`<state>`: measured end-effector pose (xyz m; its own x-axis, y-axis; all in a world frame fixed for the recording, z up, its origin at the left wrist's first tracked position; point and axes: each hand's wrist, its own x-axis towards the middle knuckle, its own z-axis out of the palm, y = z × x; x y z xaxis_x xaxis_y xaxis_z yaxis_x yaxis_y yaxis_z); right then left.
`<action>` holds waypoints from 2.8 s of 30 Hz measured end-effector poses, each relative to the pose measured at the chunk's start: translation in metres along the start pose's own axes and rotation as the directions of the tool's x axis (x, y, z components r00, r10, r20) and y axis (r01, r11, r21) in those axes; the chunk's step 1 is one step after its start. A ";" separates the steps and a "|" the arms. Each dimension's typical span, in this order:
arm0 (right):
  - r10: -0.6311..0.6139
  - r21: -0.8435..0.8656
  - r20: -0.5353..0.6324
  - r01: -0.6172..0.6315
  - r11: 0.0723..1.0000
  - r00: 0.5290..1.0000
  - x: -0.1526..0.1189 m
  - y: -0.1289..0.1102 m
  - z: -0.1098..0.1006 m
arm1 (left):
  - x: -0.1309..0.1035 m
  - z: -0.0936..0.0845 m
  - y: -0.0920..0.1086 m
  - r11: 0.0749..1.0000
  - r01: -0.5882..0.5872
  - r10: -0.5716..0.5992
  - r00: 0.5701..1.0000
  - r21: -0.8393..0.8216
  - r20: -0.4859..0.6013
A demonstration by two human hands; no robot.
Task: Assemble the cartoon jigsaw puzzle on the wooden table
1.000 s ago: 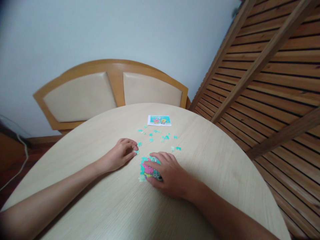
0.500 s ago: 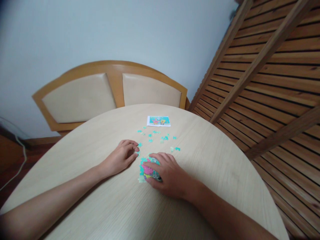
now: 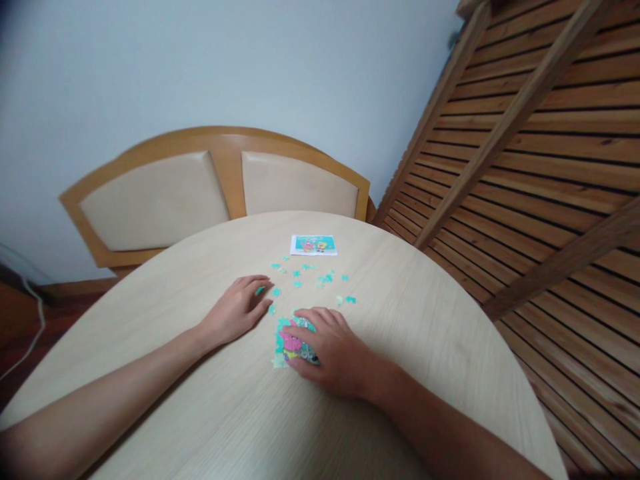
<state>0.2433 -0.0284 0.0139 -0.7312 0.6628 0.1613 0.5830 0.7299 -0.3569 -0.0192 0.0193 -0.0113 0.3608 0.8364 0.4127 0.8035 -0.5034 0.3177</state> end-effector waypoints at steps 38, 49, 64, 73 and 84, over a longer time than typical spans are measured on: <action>-0.004 0.002 0.034 0.004 1.000 0.999 0.000 0.004 0.000 | -0.010 0.015 -0.005 0.986 0.165 -0.169 0.969 0.033 0.179; 0.015 0.002 0.050 -0.015 1.000 0.999 0.001 0.003 -0.001 | 0.063 0.011 -0.020 0.996 0.055 -0.074 0.958 0.076 0.276; 0.027 0.015 0.064 -0.028 0.999 0.998 0.002 0.003 -0.003 | 0.082 0.002 -0.044 0.991 -0.025 -0.019 0.944 0.131 0.328; 0.025 0.017 0.074 -0.026 1.000 0.997 0.002 0.004 -0.003 | 0.089 0.002 -0.035 0.959 0.128 -0.192 0.950 0.253 0.247; 0.020 0.012 0.068 -0.021 1.000 0.997 0.002 0.005 -0.002 | 0.031 -0.019 -0.039 0.959 0.169 -0.207 0.967 0.227 0.151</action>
<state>0.2450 -0.0229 0.0146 -0.7417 0.6646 0.0907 0.5941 0.7137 -0.3711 -0.0484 0.0606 0.0052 0.2543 0.9453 0.2044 0.9393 -0.2917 0.1805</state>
